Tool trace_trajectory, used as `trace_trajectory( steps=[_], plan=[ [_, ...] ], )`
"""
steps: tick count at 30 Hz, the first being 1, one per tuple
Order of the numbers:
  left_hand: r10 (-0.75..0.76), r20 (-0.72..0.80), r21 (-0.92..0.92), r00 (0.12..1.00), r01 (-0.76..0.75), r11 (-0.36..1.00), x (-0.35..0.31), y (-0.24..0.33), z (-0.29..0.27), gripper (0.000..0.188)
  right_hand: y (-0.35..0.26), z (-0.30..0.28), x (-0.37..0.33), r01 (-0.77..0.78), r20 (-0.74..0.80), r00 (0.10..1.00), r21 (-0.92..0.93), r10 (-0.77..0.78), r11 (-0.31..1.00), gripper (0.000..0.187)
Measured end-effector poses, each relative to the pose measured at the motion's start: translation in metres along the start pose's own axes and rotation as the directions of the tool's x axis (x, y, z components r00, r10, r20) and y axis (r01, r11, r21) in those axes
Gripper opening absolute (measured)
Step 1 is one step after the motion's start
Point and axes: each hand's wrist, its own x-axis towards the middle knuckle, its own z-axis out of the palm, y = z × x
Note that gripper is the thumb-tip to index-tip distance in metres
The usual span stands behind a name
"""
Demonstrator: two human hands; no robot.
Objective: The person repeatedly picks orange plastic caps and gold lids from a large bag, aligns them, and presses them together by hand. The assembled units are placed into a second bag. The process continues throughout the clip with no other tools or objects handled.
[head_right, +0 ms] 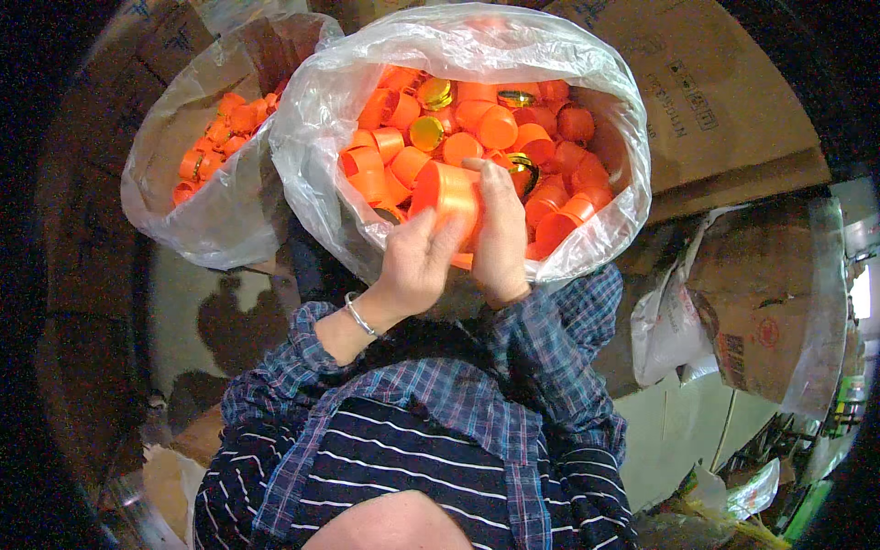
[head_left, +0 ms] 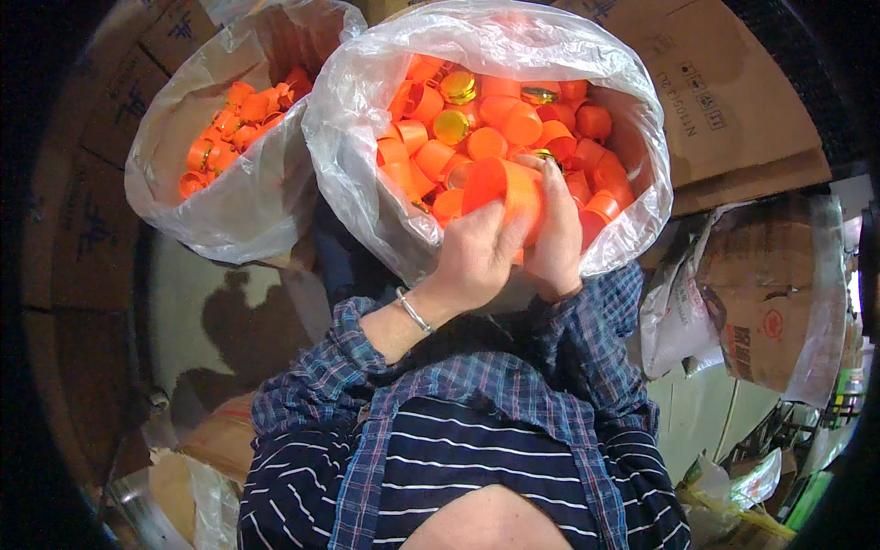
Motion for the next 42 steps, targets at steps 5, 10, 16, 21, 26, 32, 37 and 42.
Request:
trace_trajectory(
  steps=[5,10,16,21,26,32,37,42],
  plan=[
    [-0.719,0.131,-0.821,0.682,0.482,0.307,0.019,-0.003,0.002,0.034,0.006,-0.005,-0.004,0.543,0.290,0.805,-0.709,-0.517,0.449,0.033],
    [-0.491,0.215,-0.603,0.844,0.510,0.614,0.014,-0.004,-0.005,0.036,0.004,-0.014,0.000,0.295,0.048,0.950,-0.457,-0.308,0.839,0.033],
    [0.078,0.175,0.226,0.981,-0.117,0.967,-0.016,-0.009,0.000,0.066,-0.008,-0.012,0.003,-0.180,-0.081,0.973,0.337,0.218,0.924,0.039],
    [-0.128,0.089,0.014,0.988,0.127,0.992,-0.012,-0.002,-0.004,0.079,-0.009,-0.015,-0.007,-0.213,0.014,0.976,0.245,0.217,0.946,0.035],
    [-0.404,0.389,-0.417,0.828,0.549,0.725,0.004,0.004,-0.023,0.071,-0.016,-0.031,0.001,-0.037,0.120,0.992,-0.113,0.051,0.993,0.036],
    [-0.222,0.268,-0.130,0.938,0.263,0.956,-0.004,0.014,-0.014,0.078,-0.033,-0.034,-0.010,0.167,0.234,0.970,-0.424,-0.070,0.890,0.039],
    [-0.240,0.287,-0.140,0.927,0.289,0.947,-0.004,0.014,-0.013,0.071,-0.027,-0.029,-0.010,0.114,0.146,0.987,-0.358,-0.065,0.927,0.046],
    [-0.310,0.314,-0.136,0.897,0.366,0.921,-0.001,0.014,-0.010,0.077,-0.014,-0.030,-0.003,-0.180,-0.003,0.984,-0.073,0.181,0.981,0.055]
  ],
)
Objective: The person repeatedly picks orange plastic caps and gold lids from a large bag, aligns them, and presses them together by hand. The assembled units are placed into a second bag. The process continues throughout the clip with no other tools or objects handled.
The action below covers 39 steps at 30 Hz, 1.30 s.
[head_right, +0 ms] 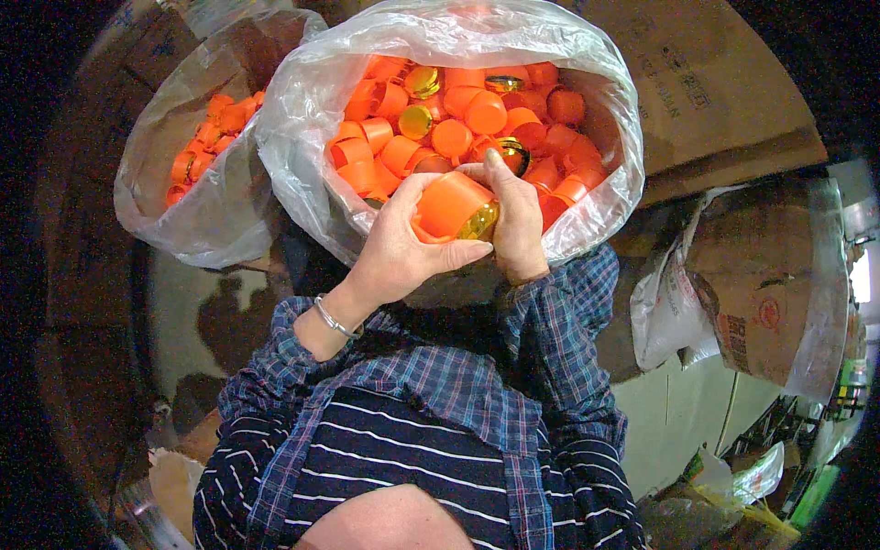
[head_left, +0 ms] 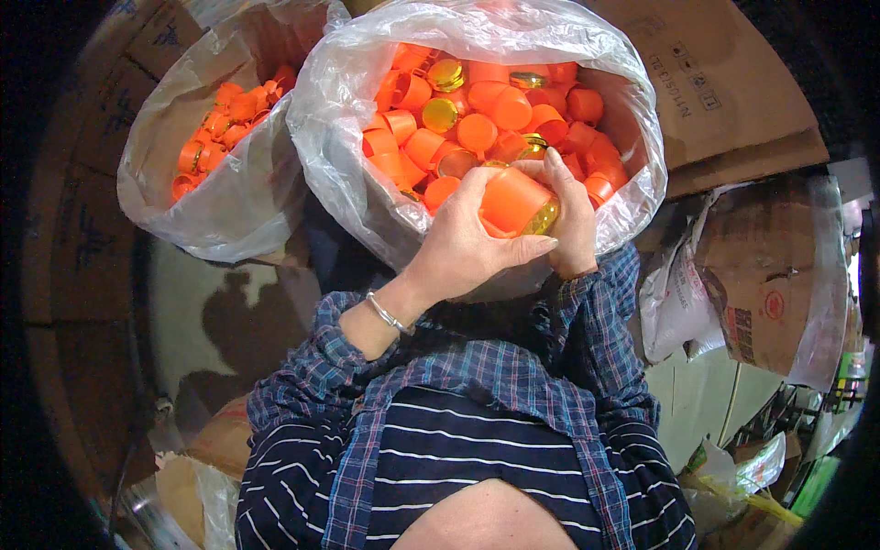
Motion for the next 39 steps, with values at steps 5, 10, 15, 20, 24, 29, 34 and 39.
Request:
trace_trajectory(
  steps=[5,10,15,20,24,29,34,39],
  plan=[
    [0.148,-0.104,0.046,0.984,-0.143,0.989,-0.006,-0.007,0.012,0.084,0.004,-0.001,0.005,-0.205,-0.001,0.975,0.386,0.222,0.900,0.057],
    [0.095,-0.233,-0.101,0.968,-0.122,0.987,0.002,-0.017,0.010,0.070,0.024,0.016,-0.004,0.285,-0.115,0.948,-0.110,-0.297,0.952,0.053],
    [-0.001,-0.188,-0.216,0.982,-0.040,0.975,0.007,-0.017,0.011,0.060,0.038,0.021,-0.018,0.436,-0.080,0.864,-0.377,-0.497,0.818,0.043],
    [-0.133,-0.082,-0.773,0.988,0.021,0.635,0.008,-0.018,0.006,0.037,0.036,0.018,-0.015,0.474,-0.046,0.841,-0.417,-0.539,0.776,0.049],
    [-0.128,-0.318,-0.494,0.939,-0.049,0.868,0.005,-0.016,0.015,0.035,0.033,0.026,-0.007,0.452,-0.055,0.866,-0.341,-0.498,0.824,0.046],
    [-0.029,-0.450,-0.337,0.893,-0.140,0.931,0.007,-0.002,0.028,0.040,0.029,0.035,0.002,0.425,-0.141,0.845,-0.410,-0.516,0.807,0.034],
    [-0.431,-0.118,-0.875,0.895,0.112,0.471,0.026,-0.005,-0.001,0.045,0.018,0.032,0.008,0.685,0.221,0.512,-0.687,-0.830,0.241,0.043],
    [0.172,-0.527,-0.078,0.832,-0.250,0.965,0.013,-0.013,0.015,0.039,0.020,0.040,0.011,0.564,0.034,0.806,-0.347,-0.591,0.749,0.030]
  ],
)
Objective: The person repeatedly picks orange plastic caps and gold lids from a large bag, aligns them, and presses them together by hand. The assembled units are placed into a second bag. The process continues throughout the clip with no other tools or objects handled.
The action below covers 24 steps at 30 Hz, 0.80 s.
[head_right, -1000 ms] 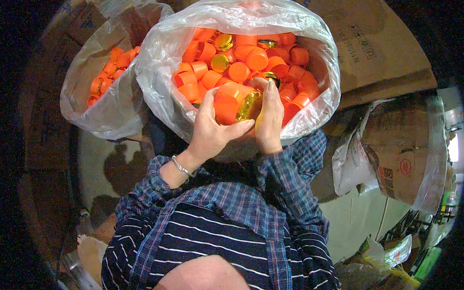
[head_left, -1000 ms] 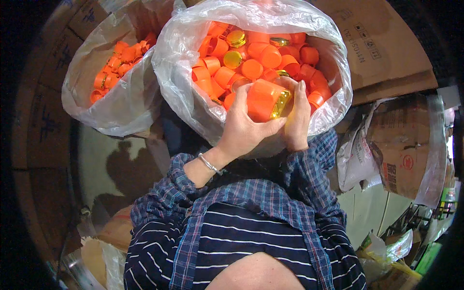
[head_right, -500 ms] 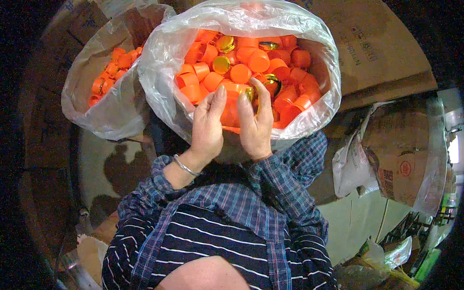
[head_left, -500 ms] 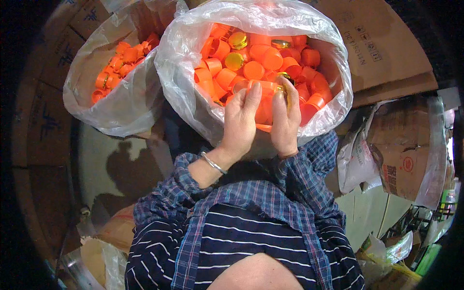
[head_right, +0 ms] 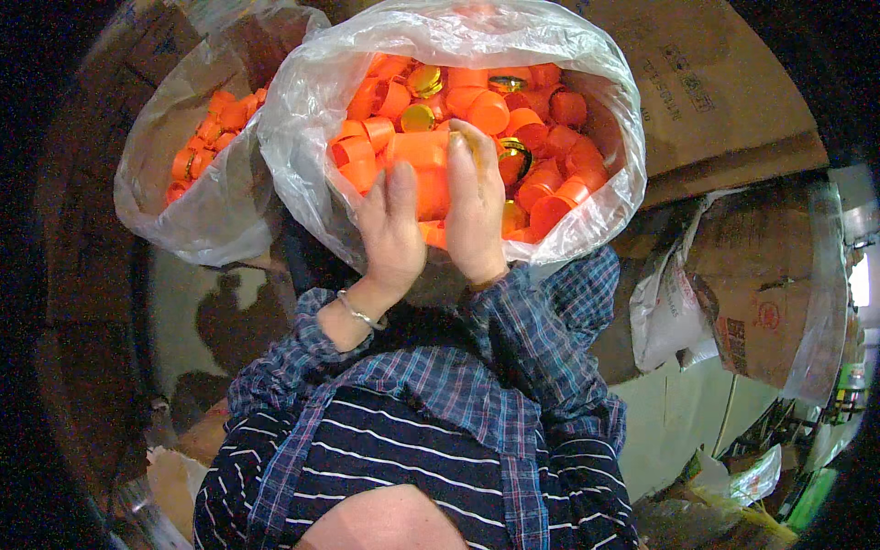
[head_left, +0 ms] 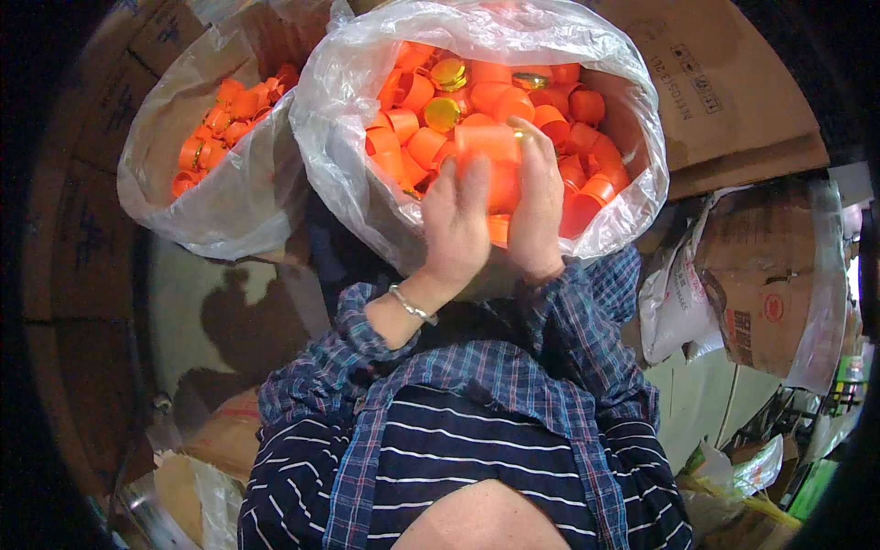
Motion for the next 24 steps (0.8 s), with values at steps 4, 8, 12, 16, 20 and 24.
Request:
trace_trajectory(
  steps=[4,8,12,16,20,24],
  plan=[
    [-0.183,0.009,-0.117,0.983,0.183,0.976,0.005,0.001,0.003,0.041,-0.001,0.003,-0.004,-0.059,-0.106,0.993,-0.084,0.050,0.995,0.032],
    [-0.676,0.273,-0.584,0.684,0.676,0.449,0.030,-0.001,-0.008,0.051,-0.003,-0.015,0.008,0.468,0.235,0.883,-0.478,-0.405,0.743,0.038],
    [-0.464,0.059,-0.413,0.884,0.445,0.795,0.019,-0.003,-0.007,0.041,0.000,-0.013,0.014,0.187,0.188,0.970,-0.150,-0.158,0.971,0.043],
    [0.448,0.234,0.190,0.863,-0.492,0.850,0.003,0.003,-0.005,0.032,-0.003,-0.008,-0.004,-0.468,0.212,0.840,0.749,0.499,0.469,0.039],
    [-0.454,0.301,-0.692,0.839,0.520,0.502,0.012,0.010,-0.001,0.047,-0.014,-0.020,-0.005,0.302,0.108,0.953,-0.455,-0.285,0.838,0.037],
    [-0.437,0.137,-0.495,0.889,0.444,0.747,0.008,0.017,-0.003,0.047,-0.020,-0.011,-0.003,0.143,0.099,0.988,-0.282,-0.119,0.949,0.038]
  ],
)
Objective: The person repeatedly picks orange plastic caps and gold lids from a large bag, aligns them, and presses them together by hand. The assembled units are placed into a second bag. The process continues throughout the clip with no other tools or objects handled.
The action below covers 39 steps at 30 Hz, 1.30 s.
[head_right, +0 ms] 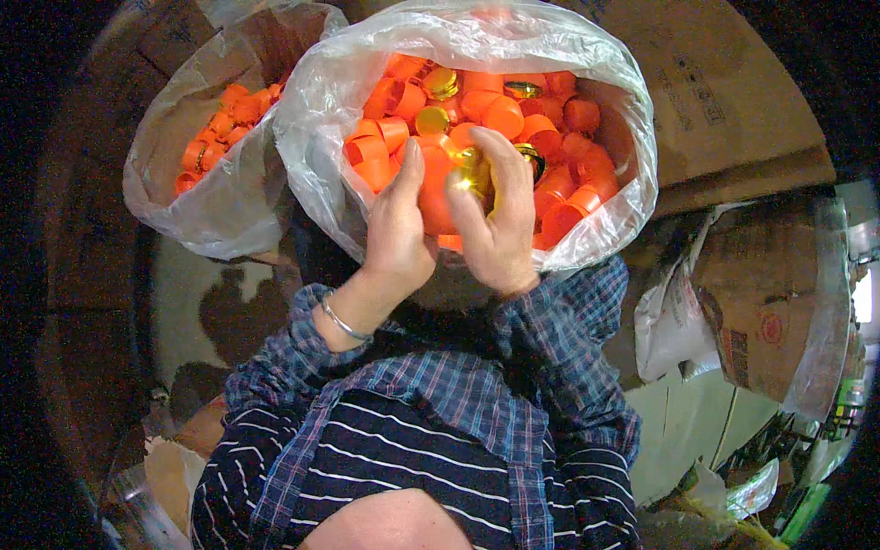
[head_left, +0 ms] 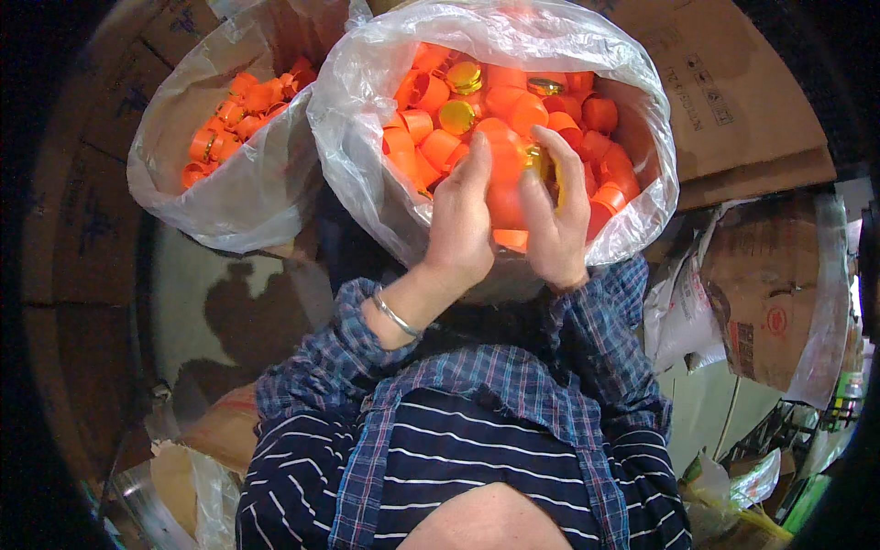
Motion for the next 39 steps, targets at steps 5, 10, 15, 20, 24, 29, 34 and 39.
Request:
trace_trajectory(
  steps=[5,10,15,20,24,29,34,39],
  plan=[
    [0.093,0.032,0.250,0.995,-0.098,0.963,-0.007,-0.004,-0.007,0.054,-0.005,0.010,-0.007,-0.092,-0.155,0.982,0.091,0.106,0.992,0.045],
    [-0.274,0.146,-0.214,0.951,0.301,0.929,0.003,-0.001,-0.027,0.055,0.001,-0.007,0.005,0.469,0.106,0.883,-0.139,-0.457,0.872,0.052],
    [0.128,0.027,0.091,0.991,-0.130,0.987,-0.007,-0.005,-0.019,0.057,-0.002,0.022,-0.001,-0.050,-0.142,0.987,0.137,0.069,0.989,0.058],
    [-0.273,0.106,-0.222,0.956,0.290,0.931,0.004,0.012,-0.034,0.063,-0.004,0.014,0.006,0.430,-0.041,0.894,-0.205,-0.447,0.879,0.062],
    [-0.293,0.258,-0.256,0.921,0.358,0.898,0.017,0.030,-0.059,0.055,-0.014,0.021,0.015,0.483,0.079,0.875,-0.216,-0.478,0.849,0.060],
    [0.429,-0.147,0.626,0.891,-0.252,0.738,0.062,0.140,-0.100,0.047,0.023,-0.011,0.045,0.375,0.390,0.867,-0.096,-0.312,0.922,0.052],
    [0.900,-0.020,0.967,0.436,-0.221,0.129,0.096,0.255,-0.159,0.054,0.120,-0.050,0.076,0.050,0.549,0.775,-0.548,0.314,0.835,0.043],
    [0.409,0.352,0.845,0.842,-0.474,0.250,0.086,0.151,-0.123,0.023,0.209,-0.018,0.058,0.470,0.810,0.258,-0.581,0.527,0.664,0.043]
  ],
)
